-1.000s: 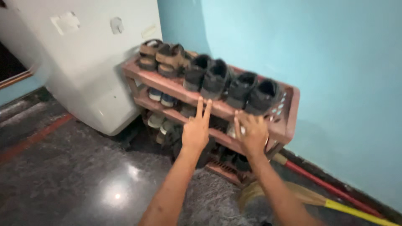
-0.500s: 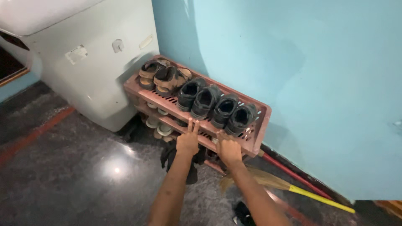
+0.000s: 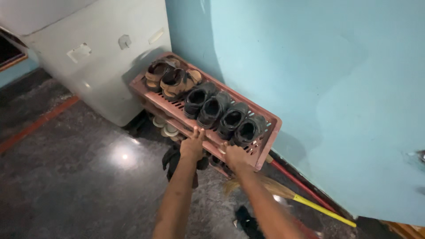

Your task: The person organizes a pile of shoes on the floor by picking up pairs and placing them onto a three-tier shoe rack. The person handles sneakers, sandals, and formal shoes, arranging them on the shelves.

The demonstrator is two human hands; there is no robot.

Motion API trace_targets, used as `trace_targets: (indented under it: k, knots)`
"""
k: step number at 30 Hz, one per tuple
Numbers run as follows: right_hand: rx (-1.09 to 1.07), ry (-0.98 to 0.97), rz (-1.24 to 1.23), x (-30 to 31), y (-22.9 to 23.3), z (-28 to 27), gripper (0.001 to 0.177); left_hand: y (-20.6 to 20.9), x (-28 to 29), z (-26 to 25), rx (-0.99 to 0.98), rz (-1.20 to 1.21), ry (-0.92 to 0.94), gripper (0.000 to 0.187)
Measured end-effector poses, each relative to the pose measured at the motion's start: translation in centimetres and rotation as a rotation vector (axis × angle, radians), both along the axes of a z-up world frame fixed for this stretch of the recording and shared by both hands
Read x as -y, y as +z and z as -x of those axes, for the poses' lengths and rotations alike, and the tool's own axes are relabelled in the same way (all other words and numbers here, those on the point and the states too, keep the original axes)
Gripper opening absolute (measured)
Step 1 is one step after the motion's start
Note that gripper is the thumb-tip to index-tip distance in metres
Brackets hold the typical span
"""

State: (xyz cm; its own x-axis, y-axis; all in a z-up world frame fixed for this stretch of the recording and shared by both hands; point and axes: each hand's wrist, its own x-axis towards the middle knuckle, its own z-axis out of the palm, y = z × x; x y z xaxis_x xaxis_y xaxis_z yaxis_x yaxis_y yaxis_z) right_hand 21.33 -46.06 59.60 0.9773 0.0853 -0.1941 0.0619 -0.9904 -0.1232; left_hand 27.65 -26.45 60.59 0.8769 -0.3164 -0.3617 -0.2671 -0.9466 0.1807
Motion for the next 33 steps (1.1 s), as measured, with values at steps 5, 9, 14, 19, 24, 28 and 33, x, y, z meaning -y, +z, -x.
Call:
trace_targets:
  k: [5,9,14,19,24,28,33]
  knots:
    - [0.109,0.108,0.145,-2.1,-2.5,-0.5,0.038,1.9,0.7,-0.5,-0.185,-0.109,0.012,0.108]
    - [0.083,0.233,0.186,-3.5,-0.8,-1.2,0.061,0.9,0.7,-0.4,-0.092,-0.116,0.011,0.113]
    - [-0.049,0.217,0.149,-3.5,1.4,-1.9,0.040,1.4,0.3,0.0,-0.120,-0.038,0.058,0.124]
    - [-0.017,0.222,0.170,-3.3,0.9,-2.0,0.022,1.3,0.3,0.0,-0.132,-0.050,0.058,0.121]
    - [-0.096,0.181,0.178,-3.9,2.3,-1.6,0.042,1.5,0.1,-0.3,-0.148,-0.037,0.030,0.124]
    - [-0.034,0.125,0.145,-3.6,1.3,-1.9,0.043,2.7,-0.2,-0.8,-0.163,-0.016,0.033,0.115]
    - [-0.045,0.027,0.139,-2.9,-1.6,-2.3,0.022,2.0,0.0,-1.7,-0.220,-0.074,-0.010,0.113]
